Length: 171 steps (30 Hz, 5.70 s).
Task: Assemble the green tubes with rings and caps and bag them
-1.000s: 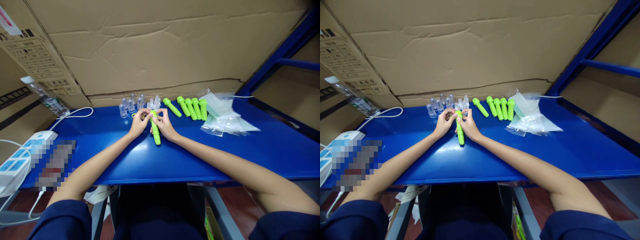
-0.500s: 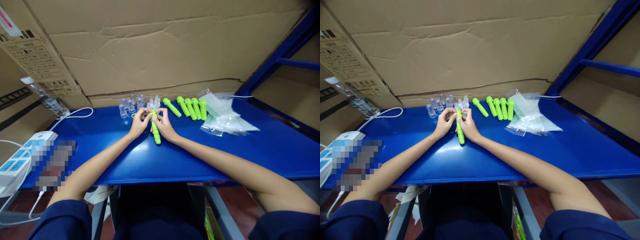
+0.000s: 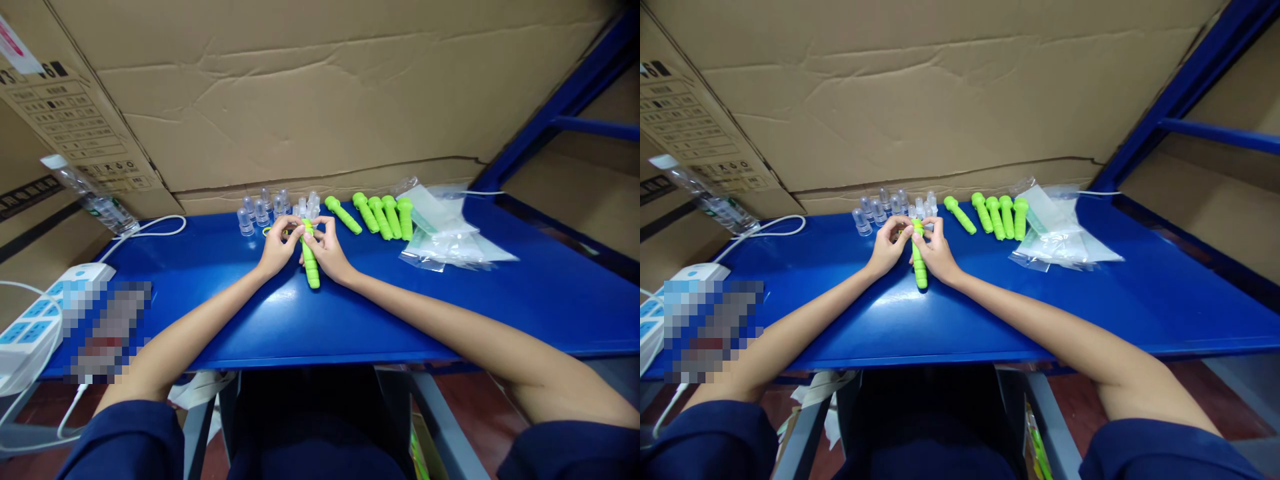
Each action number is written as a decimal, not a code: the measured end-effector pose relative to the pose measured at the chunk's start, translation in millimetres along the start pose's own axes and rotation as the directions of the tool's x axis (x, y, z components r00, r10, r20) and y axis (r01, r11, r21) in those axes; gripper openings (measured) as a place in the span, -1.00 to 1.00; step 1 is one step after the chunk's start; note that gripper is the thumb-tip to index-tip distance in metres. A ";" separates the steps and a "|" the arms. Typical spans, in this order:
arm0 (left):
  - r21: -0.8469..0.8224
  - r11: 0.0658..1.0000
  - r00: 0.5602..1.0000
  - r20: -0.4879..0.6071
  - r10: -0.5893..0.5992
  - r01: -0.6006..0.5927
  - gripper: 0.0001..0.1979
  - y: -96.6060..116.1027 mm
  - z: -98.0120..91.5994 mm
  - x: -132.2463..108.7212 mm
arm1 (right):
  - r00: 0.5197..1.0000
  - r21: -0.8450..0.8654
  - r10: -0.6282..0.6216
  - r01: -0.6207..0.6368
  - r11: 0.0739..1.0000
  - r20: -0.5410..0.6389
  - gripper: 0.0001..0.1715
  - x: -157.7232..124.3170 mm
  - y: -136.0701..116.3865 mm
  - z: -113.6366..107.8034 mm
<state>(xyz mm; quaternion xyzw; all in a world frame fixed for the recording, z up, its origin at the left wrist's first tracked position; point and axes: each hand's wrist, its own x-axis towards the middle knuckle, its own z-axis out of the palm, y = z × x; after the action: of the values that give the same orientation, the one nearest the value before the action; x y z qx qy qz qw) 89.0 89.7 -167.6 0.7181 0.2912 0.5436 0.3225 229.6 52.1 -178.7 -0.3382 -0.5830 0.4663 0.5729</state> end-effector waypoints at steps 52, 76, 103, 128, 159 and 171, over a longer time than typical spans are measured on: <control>0.087 0.996 0.994 -0.104 0.033 -0.024 -0.77 3.3 -1.0 -1.2 | 0.998 0.047 0.056 -0.057 0.997 0.018 -0.34 3.1 -2.5 1.2; 0.150 0.988 0.991 -0.122 0.059 -0.040 -0.83 -6.9 -2.3 0.8 | 0.999 -0.007 0.047 -0.047 0.999 -0.021 -0.27 0.8 -4.0 2.6; 0.235 0.960 0.988 0.021 0.151 -0.152 -0.89 4.4 -2.4 -1.5 | 0.996 0.000 0.081 -0.081 0.997 -0.036 -0.29 -2.1 -12.8 4.6; 0.126 0.992 0.998 -0.056 0.033 -0.026 -0.76 4.5 -1.0 -1.3 | 0.997 0.017 0.067 -0.067 0.998 -0.027 -0.36 -3.2 -15.4 4.8; 0.006 0.998 0.998 -0.041 -0.057 0.057 -0.73 -3.3 0.4 -1.8 | 0.992 0.048 0.123 -0.123 0.991 -0.002 -0.32 -2.4 -18.5 4.4; 0.099 0.995 0.998 -0.061 -0.004 0.010 -0.75 -1.9 -0.9 -1.3 | 0.993 0.016 0.105 -0.104 0.994 -0.061 -0.25 -1.3 -14.6 4.0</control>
<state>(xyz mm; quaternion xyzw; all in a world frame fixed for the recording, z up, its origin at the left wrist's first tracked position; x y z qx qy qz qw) 87.7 90.0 -169.7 0.7152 0.3299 0.5492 0.2794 227.8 45.4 -165.1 -0.3791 -0.5434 0.4887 0.5677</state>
